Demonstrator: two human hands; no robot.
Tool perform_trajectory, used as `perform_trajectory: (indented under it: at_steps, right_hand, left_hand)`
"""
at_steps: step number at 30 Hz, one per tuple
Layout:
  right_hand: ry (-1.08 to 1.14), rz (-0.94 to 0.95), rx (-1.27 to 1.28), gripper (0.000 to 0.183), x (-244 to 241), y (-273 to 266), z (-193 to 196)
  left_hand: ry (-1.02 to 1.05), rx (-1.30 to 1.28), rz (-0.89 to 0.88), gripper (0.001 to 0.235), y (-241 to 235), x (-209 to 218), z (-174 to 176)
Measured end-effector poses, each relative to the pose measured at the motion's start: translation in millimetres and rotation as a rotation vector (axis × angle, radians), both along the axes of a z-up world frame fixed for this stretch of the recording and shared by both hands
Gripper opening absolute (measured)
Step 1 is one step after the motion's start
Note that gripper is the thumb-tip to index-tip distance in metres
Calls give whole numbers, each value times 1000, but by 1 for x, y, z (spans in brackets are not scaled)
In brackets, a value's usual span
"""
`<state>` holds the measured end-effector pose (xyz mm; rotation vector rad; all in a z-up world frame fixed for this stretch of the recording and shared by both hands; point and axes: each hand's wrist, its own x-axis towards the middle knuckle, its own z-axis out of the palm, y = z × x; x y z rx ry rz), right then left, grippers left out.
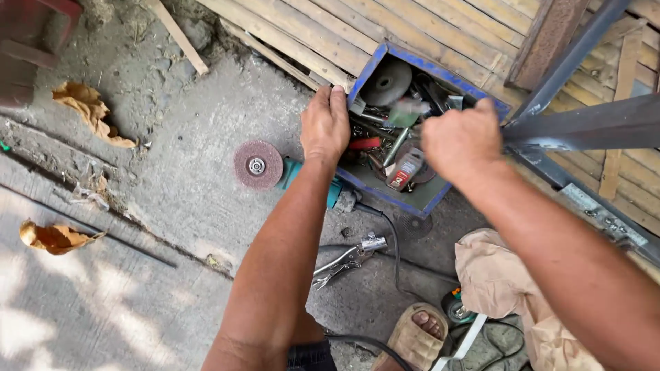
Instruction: Searching through a storage bin for parts and using pliers to manipulate a small metal component.
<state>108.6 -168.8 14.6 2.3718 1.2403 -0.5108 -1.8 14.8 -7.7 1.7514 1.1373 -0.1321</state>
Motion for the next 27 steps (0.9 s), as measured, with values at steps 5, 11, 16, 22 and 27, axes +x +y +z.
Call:
perform_trajectory:
  at_steps: [5, 11, 16, 22, 27]
  right_hand:
    - [-25, -52, 186, 26, 5, -19, 25]
    - [116, -9, 529, 20, -7, -10, 15]
    - [75, 157, 717, 22, -17, 27, -59]
    - [250, 126, 497, 24, -23, 18, -76]
    - [156, 240, 448, 14, -8, 2, -37]
  left_hand:
    - [-7, -15, 56, 39, 6, 2, -36]
    - [44, -5, 37, 40, 5, 4, -27]
    - [48, -27, 44, 38, 6, 3, -22]
    - [55, -30, 51, 39, 3, 1, -18]
    - [26, -34, 45, 43, 9, 4, -22]
